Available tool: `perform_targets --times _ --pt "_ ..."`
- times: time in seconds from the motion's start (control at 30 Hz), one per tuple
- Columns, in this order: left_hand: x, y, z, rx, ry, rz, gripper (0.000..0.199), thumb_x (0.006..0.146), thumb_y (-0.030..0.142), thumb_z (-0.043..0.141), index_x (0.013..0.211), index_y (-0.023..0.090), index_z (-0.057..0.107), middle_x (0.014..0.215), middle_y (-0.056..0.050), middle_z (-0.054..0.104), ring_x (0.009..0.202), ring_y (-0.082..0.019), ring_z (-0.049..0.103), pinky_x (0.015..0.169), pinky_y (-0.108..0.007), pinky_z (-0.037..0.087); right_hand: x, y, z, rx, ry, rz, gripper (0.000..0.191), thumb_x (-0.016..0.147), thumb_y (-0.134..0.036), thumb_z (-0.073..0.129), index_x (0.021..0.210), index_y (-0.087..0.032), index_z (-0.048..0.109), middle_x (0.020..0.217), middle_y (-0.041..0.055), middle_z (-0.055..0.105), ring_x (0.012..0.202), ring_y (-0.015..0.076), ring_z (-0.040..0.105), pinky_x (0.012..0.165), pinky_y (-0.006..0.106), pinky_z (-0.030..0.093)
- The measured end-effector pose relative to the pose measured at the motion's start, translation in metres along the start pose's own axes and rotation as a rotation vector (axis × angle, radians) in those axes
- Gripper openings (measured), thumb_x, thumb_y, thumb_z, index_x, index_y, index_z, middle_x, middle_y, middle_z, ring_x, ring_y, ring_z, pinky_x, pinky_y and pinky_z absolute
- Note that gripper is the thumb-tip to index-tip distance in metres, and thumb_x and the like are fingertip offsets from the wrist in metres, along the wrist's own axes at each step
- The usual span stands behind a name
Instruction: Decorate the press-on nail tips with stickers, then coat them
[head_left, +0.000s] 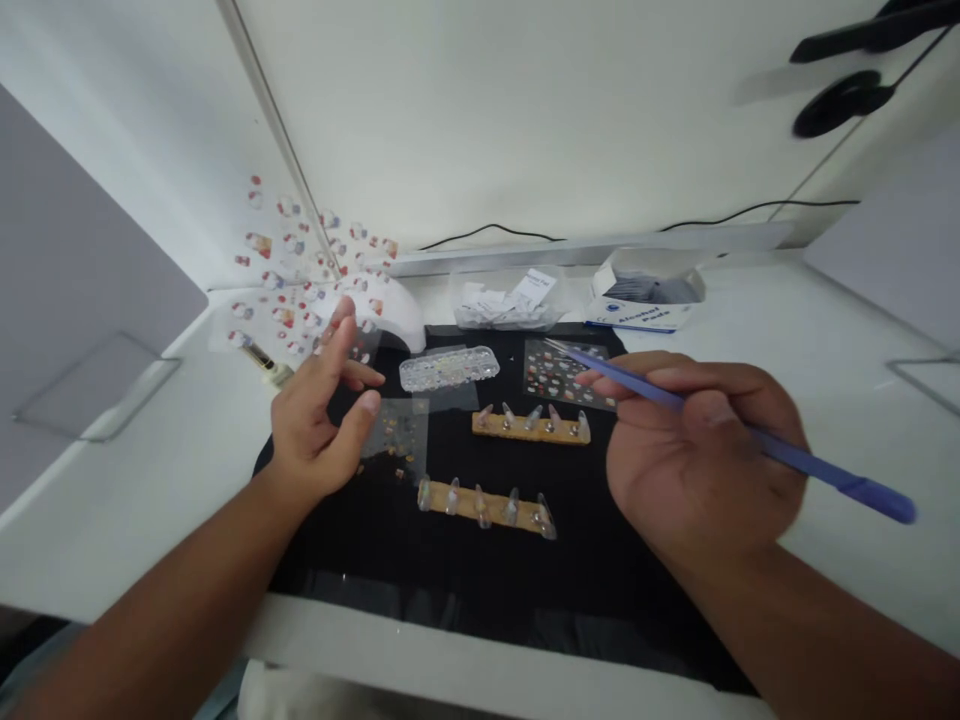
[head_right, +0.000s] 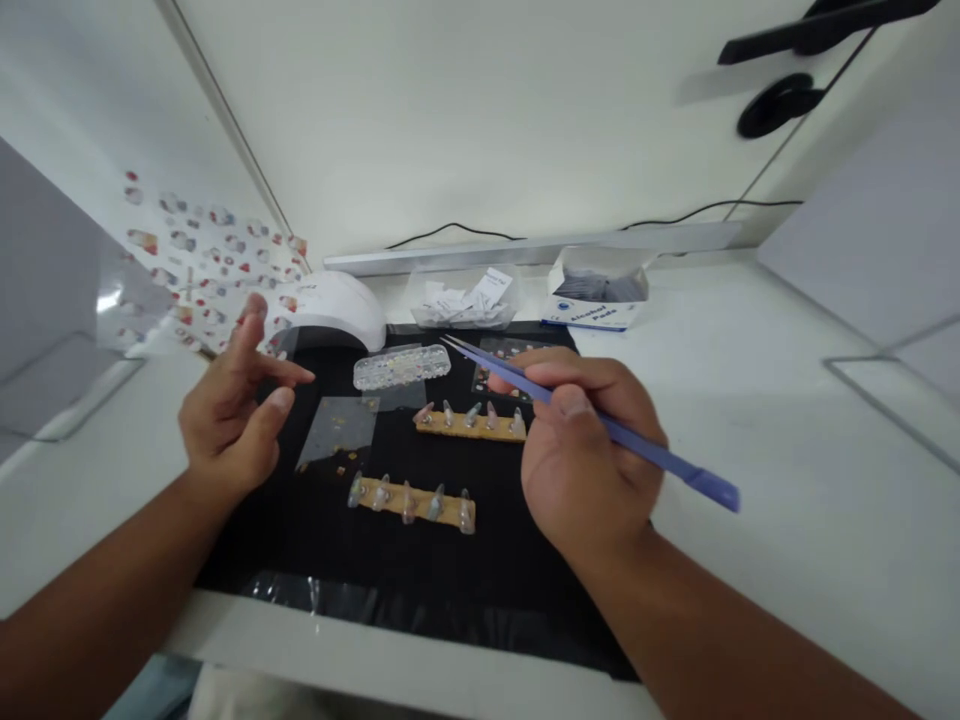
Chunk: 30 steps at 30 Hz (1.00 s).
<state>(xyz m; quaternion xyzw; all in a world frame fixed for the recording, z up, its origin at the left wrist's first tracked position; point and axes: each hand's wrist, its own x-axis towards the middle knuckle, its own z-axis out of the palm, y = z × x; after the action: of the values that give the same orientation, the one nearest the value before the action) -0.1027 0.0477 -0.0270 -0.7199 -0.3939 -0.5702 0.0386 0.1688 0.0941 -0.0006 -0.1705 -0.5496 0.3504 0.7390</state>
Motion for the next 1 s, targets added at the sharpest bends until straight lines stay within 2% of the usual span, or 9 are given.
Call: perform_targets --times 0.13,0.27,0.37,0.43,0.53,0.63,0.8,0.93,1.0 --pt "0.007 0.007 0.001 -0.237 -0.047 -0.237 0.065 0.093 0.022 0.067 0.154 0.037 0.049 0.164 -0.007 0.046 0.083 -0.015 0.071 0.086 -0.036 0.058 -0.006 0.0 0.004 0.016 -0.007 -0.022 0.011 0.088 -0.025 0.069 0.083 -0.026 0.079 0.074 0.0007 0.077 0.07 0.0214 0.071 0.071 0.043 0.057" --pt "0.032 0.016 0.008 -0.406 -0.224 -0.517 0.049 0.094 0.03 0.062 0.143 0.023 0.064 0.129 -0.011 0.076 0.076 -0.017 0.072 0.08 -0.037 0.058 -0.008 0.0 0.007 0.044 -0.008 -0.09 0.016 0.088 -0.019 0.064 0.086 -0.024 0.079 0.074 0.0027 0.077 0.071 0.0228 0.072 0.069 0.042 0.055" --pt "0.057 0.016 0.021 -0.441 -0.394 -0.607 0.048 0.096 0.036 0.053 0.136 0.017 0.068 0.133 -0.016 0.073 0.083 -0.021 0.076 0.074 -0.036 0.06 -0.008 -0.002 0.009 0.047 -0.027 -0.172 0.017 0.085 -0.017 0.064 0.086 -0.022 0.08 0.072 0.0037 0.076 0.069 0.0237 0.07 0.064 0.042 0.053" --pt "0.071 0.011 0.03 -0.424 -0.537 -0.669 0.051 0.095 0.04 0.053 0.138 0.017 0.066 0.132 -0.016 0.074 0.081 -0.022 0.078 0.068 -0.034 0.061 -0.009 -0.002 0.009 0.038 -0.051 -0.22 0.017 0.084 -0.018 0.065 0.088 -0.022 0.081 0.073 0.0046 0.076 0.069 0.0248 0.07 0.061 0.043 0.053" --pt "0.082 0.002 0.03 -0.285 -0.721 -0.76 0.06 0.094 0.048 0.059 0.145 0.016 0.059 0.093 -0.014 0.083 0.052 -0.02 0.069 0.051 -0.033 0.054 -0.01 0.0 0.008 0.024 -0.095 -0.266 0.017 0.083 -0.02 0.068 0.091 -0.022 0.083 0.076 0.0052 0.077 0.071 0.0256 0.072 0.061 0.044 0.053" --pt "0.08 -0.002 0.009 -0.069 -0.731 -0.765 0.062 0.098 0.051 0.053 0.149 0.017 0.053 0.076 -0.006 0.077 0.047 -0.017 0.058 0.052 -0.031 0.048 -0.009 0.003 0.006 0.011 -0.129 -0.273 0.018 0.084 -0.02 0.069 0.094 -0.021 0.083 0.077 0.0051 0.078 0.073 0.0263 0.073 0.062 0.045 0.053" --pt "0.052 0.007 -0.03 0.225 -0.793 -0.653 0.059 0.092 0.049 0.062 0.142 0.019 0.058 0.116 -0.014 0.071 0.093 -0.028 0.068 0.084 -0.045 0.054 -0.006 -0.001 0.002 -0.014 -0.136 -0.25 0.011 0.086 -0.026 0.074 0.09 -0.024 0.084 0.074 0.0042 0.077 0.072 0.0246 0.074 0.06 0.043 0.055" --pt "0.024 0.008 -0.03 0.334 -0.965 -0.546 0.093 0.073 0.047 0.083 0.154 0.024 0.047 0.16 -0.017 0.046 0.143 -0.044 0.04 0.115 -0.063 0.034 -0.007 -0.004 -0.003 -0.202 -0.095 0.028 0.006 0.083 -0.033 0.082 0.088 -0.03 0.083 0.084 0.0059 0.079 0.084 0.0283 0.074 0.078 0.052 0.06" --pt "0.017 0.005 -0.026 0.373 -1.032 -0.52 0.102 0.069 0.048 0.087 0.158 0.025 0.042 0.162 -0.017 0.043 0.144 -0.046 0.037 0.116 -0.066 0.033 -0.007 0.001 -0.005 -0.114 -0.036 -0.104 0.009 0.083 -0.038 0.079 0.086 -0.031 0.083 0.077 0.0057 0.077 0.075 0.0285 0.073 0.066 0.051 0.059"
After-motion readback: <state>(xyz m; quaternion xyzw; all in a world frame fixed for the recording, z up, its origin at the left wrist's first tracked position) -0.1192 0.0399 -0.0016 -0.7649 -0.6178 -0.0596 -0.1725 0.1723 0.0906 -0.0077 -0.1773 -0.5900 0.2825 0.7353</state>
